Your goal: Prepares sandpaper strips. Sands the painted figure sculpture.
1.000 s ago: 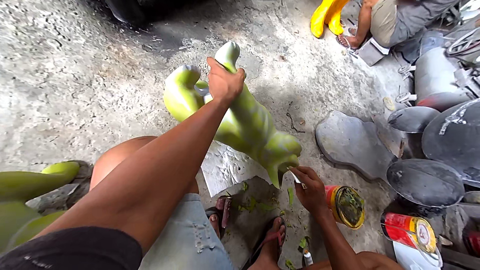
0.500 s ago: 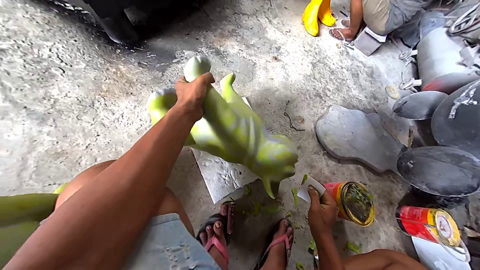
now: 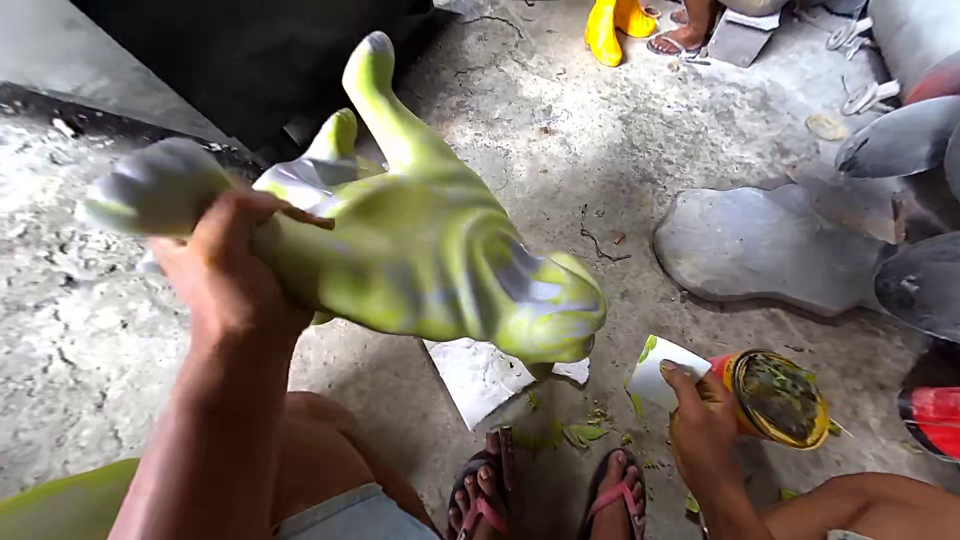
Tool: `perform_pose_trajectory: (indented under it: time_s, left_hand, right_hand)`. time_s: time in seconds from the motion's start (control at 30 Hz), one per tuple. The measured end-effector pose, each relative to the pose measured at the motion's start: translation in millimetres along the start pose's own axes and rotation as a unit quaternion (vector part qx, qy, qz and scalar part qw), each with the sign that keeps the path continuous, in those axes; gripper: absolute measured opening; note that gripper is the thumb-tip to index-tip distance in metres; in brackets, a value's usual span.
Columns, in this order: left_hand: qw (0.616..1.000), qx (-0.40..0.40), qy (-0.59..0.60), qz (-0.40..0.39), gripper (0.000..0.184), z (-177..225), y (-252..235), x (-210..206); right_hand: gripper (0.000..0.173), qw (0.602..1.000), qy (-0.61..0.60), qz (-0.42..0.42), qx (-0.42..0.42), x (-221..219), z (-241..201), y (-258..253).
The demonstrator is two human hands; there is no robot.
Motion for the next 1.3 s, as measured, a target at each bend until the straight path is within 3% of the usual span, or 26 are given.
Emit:
perform_pose_trajectory:
  time_s: [0.07, 0.13, 0.23, 0.33, 0.5, 0.67, 0.83, 1.0, 1.17, 1.3]
  left_hand:
    - [0.999, -0.045, 0.000, -0.005, 0.012, -3, 20, 5]
    - [0.996, -0.085, -0.006, -0.014, 0.021, -12, 34, 8]
    - [0.991, -0.116, -0.039, -0.044, 0.034, -23, 42, 12]
    - [0.984, -0.141, -0.053, -0.100, 0.032, -26, 44, 11]
    - [0.980, -0.133, -0.034, -0.146, 0.025, -34, 50, 26]
    - [0.985, -0.076, -0.033, -0.152, 0.026, -33, 69, 46]
    - [0.989, -0.015, -0.064, -0.134, 0.025, -35, 102, 69]
    - [0.988, 0.008, -0.074, -0.134, 0.026, -33, 122, 74]
    - [0.990, 0.018, -0.072, -0.121, 0.029, -26, 131, 67]
    - [0.990, 0.017, -0.063, -0.123, 0.028, -25, 130, 64]
  right_hand:
    - [0.028, 0.997, 0.027, -0.061, 0.033, -9, -11, -3]
    - [0.032, 0.991, 0.052, -0.102, 0.064, -18, -16, -7]
    - [0.022, 0.984, 0.078, -0.134, 0.087, -31, -15, -11]
    - [0.023, 0.975, 0.105, -0.175, 0.089, -46, -7, -12]
    - [0.023, 0.966, 0.105, -0.219, 0.084, -74, 12, -15]
    - [0.024, 0.951, 0.165, -0.240, 0.101, -106, 12, -24]
    - [0.028, 0.889, 0.325, -0.278, 0.164, -136, 2, -32]
    - [0.031, 0.822, 0.445, -0.255, 0.250, -163, 6, -22]
    - [0.028, 0.741, 0.557, -0.306, 0.217, -178, 10, -4]
    - [0.026, 0.698, 0.586, -0.351, 0.216, -174, 2, -11]
Point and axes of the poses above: each hand's wrist, its own y-axis away from the middle knuckle, its own x-axis out of the back of the hand, z = x × y, the point moved 4 cm from there along -y, towards the middle knuckle, and after that the axes turned 10 degrees about -z, right-handed, at the moved point
